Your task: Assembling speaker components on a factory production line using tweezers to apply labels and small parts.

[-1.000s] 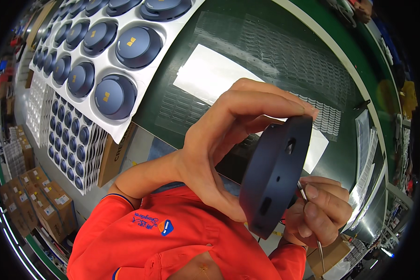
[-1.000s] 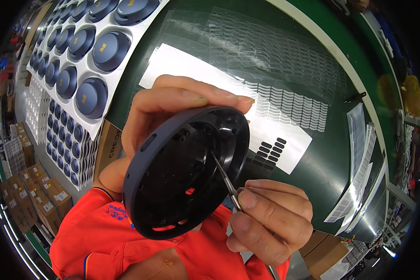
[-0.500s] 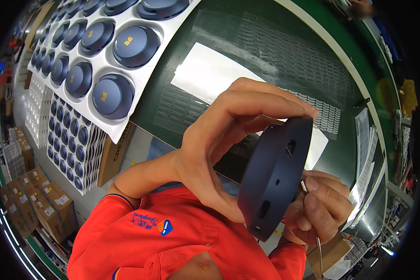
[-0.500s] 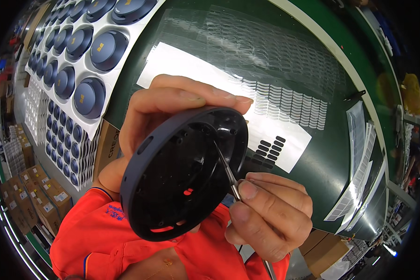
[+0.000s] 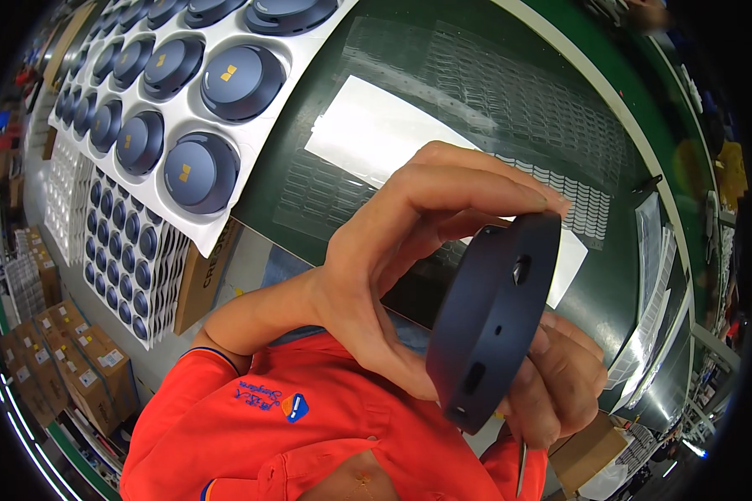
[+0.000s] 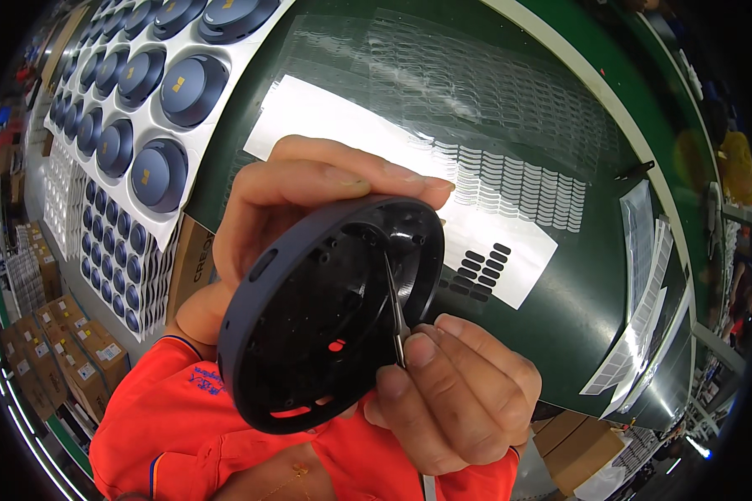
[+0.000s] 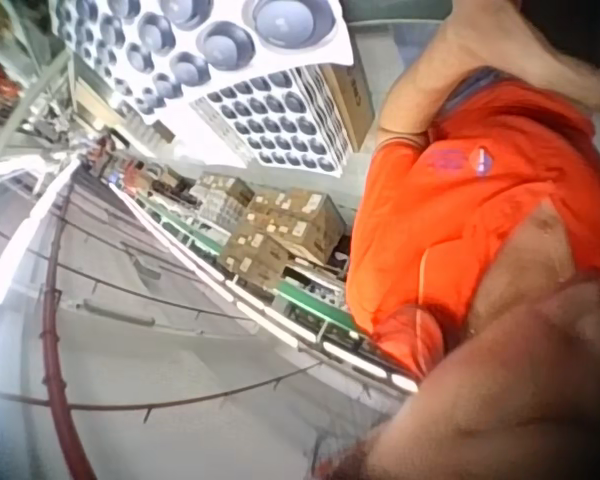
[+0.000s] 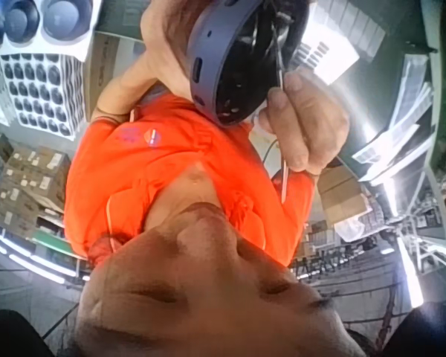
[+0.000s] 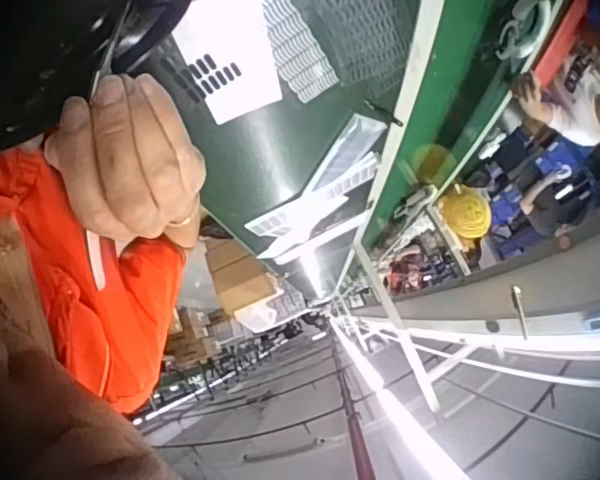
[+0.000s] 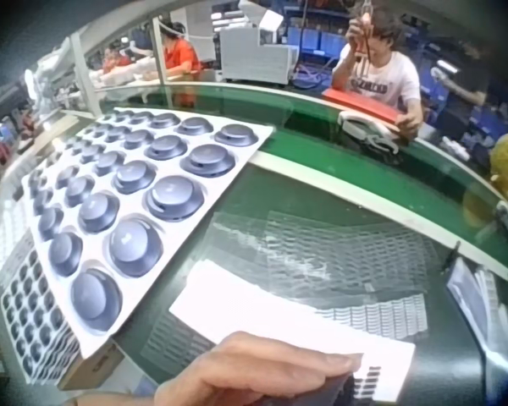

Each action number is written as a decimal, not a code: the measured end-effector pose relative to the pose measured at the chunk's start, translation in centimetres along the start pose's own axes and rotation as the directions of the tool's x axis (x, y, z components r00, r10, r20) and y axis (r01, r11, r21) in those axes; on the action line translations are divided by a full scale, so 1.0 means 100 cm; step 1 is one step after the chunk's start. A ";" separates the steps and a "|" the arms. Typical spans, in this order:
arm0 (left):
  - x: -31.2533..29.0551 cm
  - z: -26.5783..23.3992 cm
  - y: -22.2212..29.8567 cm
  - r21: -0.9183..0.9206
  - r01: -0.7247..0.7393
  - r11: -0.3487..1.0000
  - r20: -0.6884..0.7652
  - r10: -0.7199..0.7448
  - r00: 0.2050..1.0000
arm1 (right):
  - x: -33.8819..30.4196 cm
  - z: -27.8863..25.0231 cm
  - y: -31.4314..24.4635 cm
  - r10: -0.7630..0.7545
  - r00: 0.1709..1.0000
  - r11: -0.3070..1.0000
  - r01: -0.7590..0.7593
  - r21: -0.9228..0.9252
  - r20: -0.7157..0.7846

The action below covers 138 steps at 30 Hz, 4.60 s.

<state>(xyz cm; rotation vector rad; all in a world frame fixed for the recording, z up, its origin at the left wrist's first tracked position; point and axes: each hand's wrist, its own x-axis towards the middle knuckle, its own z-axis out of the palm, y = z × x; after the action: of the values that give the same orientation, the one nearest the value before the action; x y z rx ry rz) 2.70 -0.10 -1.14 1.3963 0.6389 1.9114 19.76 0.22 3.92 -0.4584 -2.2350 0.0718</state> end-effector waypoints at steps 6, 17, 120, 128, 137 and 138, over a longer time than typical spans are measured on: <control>-0.004 0.002 0.001 -0.121 0.007 0.993 -0.108 -0.021 0.994 | -0.007 0.021 -0.001 -0.039 0.981 0.997 0.026 -0.070 -0.187; -0.004 0.006 0.000 -0.033 0.011 0.999 -0.096 -0.014 0.995 | -0.008 0.021 0.000 -0.061 0.969 0.986 0.021 -0.168 -0.240; 0.238 -0.630 -0.008 0.955 0.070 0.287 0.102 -0.541 0.835 | -0.018 -0.015 0.112 0.675 0.670 0.733 -0.558 0.390 -0.308; 0.215 -0.649 0.022 0.977 0.100 0.189 0.034 -0.600 0.800 | -0.019 -0.009 0.110 0.640 0.715 0.761 -0.538 0.362 -0.282; 0.203 -0.676 0.050 0.987 0.147 0.068 -0.071 -0.633 0.771 | -0.021 -0.012 0.110 0.640 0.718 0.761 -0.543 0.354 -0.273; 0.202 -0.679 0.053 0.987 0.153 0.054 -0.085 -0.635 0.768 | -0.021 -0.013 0.110 0.640 0.718 0.761 -0.542 0.357 -0.273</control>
<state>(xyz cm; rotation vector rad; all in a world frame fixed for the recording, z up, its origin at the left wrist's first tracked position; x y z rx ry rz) -67.20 11.95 -5.48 1.8894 2.0589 0.4634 25.27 9.63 0.99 -0.9556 -1.5848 0.5588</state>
